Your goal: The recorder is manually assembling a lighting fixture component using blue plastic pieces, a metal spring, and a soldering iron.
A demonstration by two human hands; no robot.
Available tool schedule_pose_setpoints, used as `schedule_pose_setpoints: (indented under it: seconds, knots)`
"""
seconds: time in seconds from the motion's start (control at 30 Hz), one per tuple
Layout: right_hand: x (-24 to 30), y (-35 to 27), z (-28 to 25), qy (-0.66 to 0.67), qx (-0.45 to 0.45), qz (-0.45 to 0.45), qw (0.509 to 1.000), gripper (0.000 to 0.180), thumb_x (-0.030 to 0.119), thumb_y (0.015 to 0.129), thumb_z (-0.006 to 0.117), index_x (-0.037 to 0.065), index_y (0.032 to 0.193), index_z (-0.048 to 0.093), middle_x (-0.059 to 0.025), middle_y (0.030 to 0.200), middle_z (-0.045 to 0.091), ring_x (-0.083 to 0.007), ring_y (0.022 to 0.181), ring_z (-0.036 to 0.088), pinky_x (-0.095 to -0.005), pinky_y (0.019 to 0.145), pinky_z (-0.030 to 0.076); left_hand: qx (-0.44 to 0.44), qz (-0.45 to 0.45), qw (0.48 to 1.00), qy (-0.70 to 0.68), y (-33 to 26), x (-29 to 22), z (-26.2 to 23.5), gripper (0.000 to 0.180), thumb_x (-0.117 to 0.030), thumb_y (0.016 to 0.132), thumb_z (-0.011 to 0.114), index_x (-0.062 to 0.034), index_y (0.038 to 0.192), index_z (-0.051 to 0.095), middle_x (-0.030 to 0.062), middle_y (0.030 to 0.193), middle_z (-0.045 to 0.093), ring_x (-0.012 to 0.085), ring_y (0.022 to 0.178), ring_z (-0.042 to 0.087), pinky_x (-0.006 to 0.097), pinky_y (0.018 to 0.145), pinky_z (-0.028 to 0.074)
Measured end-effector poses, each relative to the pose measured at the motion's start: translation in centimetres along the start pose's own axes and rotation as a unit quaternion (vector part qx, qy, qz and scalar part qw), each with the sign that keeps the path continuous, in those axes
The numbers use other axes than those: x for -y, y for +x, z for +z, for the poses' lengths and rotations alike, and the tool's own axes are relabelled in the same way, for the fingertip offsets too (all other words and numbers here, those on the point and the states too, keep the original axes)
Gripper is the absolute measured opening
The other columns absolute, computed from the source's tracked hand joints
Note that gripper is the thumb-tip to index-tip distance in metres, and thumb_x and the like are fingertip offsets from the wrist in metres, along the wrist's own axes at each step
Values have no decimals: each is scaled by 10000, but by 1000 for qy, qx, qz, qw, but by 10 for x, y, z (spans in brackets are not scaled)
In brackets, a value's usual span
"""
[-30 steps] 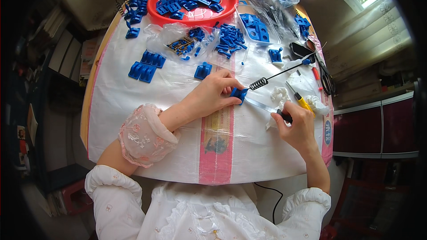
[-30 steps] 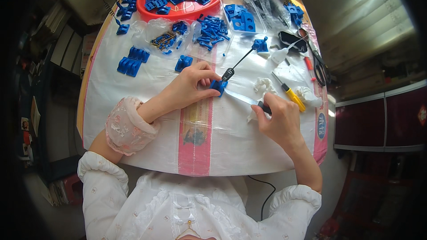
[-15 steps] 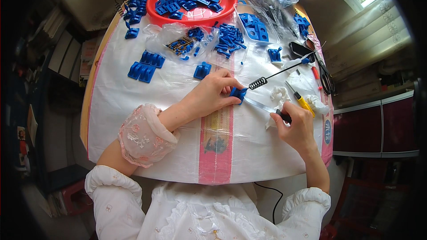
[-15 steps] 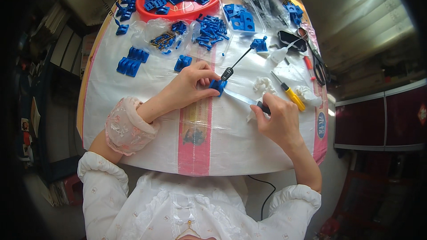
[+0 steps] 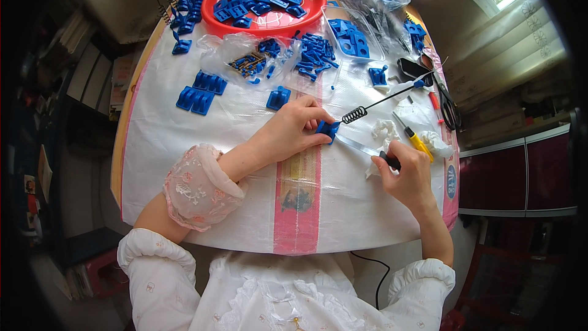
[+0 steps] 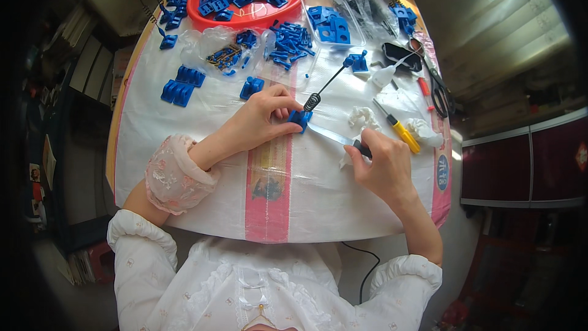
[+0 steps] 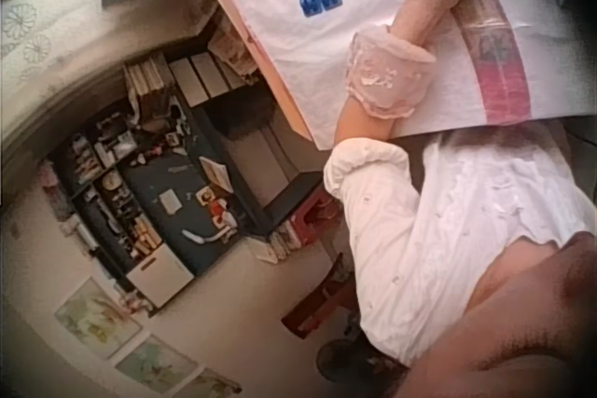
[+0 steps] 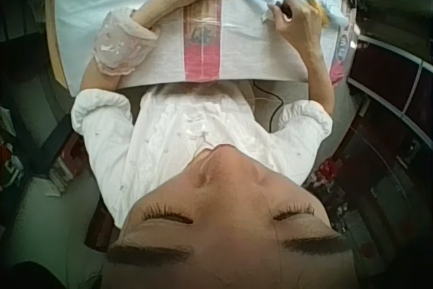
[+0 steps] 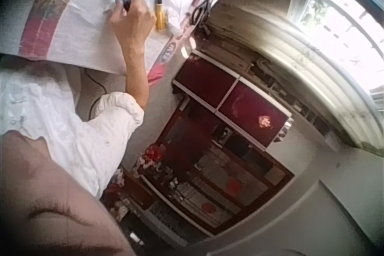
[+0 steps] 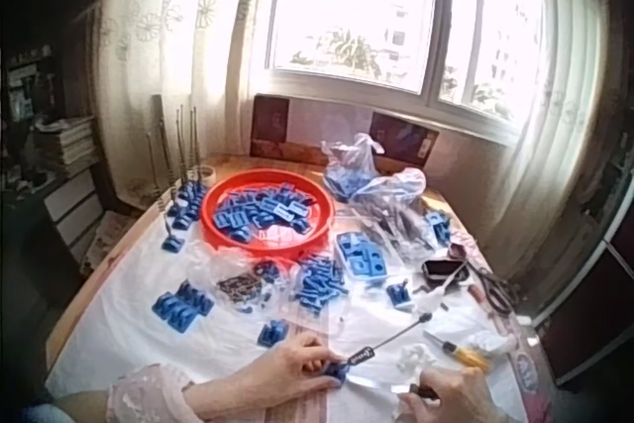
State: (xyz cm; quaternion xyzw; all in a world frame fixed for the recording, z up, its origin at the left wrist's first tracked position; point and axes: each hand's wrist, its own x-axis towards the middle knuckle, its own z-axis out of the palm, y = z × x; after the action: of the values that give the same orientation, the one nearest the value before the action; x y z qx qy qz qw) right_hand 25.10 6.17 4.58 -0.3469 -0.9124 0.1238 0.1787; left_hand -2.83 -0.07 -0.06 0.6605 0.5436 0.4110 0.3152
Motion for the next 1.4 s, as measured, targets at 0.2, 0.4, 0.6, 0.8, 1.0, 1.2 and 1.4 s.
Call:
schedule_pose_setpoints:
  seconds: [0.2, 0.4, 0.6, 0.8, 1.0, 1.2, 1.4]
  knots:
    - [0, -1, 0, 4, 7, 2, 1000, 309, 162, 826, 829, 47, 762, 550, -114, 655, 626, -321, 563, 634, -412, 538, 460, 2, 5, 1000, 6, 0, 0, 0, 334, -121, 818, 881, -42, 1121, 763, 82, 1062, 629, 186, 900, 649, 299, 823, 549]
    - [-1, -1, 0, 14, 9, 4, 1000, 314, 165, 821, 833, 47, 759, 548, -113, 649, 623, -321, 560, 632, -408, 538, 461, 0, 3, 1000, 2, 0, 0, 0, 344, -114, 809, 889, -34, 1121, 768, 59, 1039, 628, 163, 882, 624, 289, 806, 532]
    - [1, -1, 2, 1, -3, 6, 1000, 319, 166, 823, 833, 44, 754, 547, -115, 650, 628, -316, 560, 637, -407, 534, 461, -8, 18, 1000, -1, 0, 3, 1, 348, -114, 806, 890, -33, 1121, 764, 59, 1040, 628, 162, 876, 625, 289, 800, 531]
    - [2, -3, 0, 16, 10, 10, 1000, 317, 167, 823, 831, 45, 753, 547, -116, 654, 635, -317, 562, 644, -410, 531, 463, 2, 7, 1000, 5, 0, 1, 0, 342, -118, 810, 889, -35, 1116, 760, 61, 1041, 629, 162, 881, 624, 288, 798, 530]
    - [2, -3, 2, 9, 0, 6, 1000, 309, 163, 823, 828, 47, 757, 549, -113, 658, 637, -319, 567, 646, -411, 532, 464, -11, 12, 1000, 6, 0, 2, 1, 339, -125, 812, 889, -33, 1112, 758, 70, 1051, 635, 166, 881, 631, 288, 800, 534]
    - [1, -4, 3, 7, -4, 2, 1000, 306, 163, 823, 828, 47, 763, 551, -113, 665, 639, -320, 571, 648, -409, 536, 465, -15, 15, 1000, 8, 0, 3, 1, 338, -127, 814, 889, -33, 1111, 759, 74, 1060, 638, 166, 885, 632, 287, 804, 537]
    - [-3, -2, 8, 0, -22, 8, 1000, 301, 166, 825, 827, 45, 777, 555, -116, 674, 637, -325, 578, 651, -412, 546, 473, -6, 4, 1000, 3, 1, 2, 1, 341, -127, 814, 889, -33, 1116, 759, 74, 1064, 639, 165, 883, 636, 286, 805, 541]
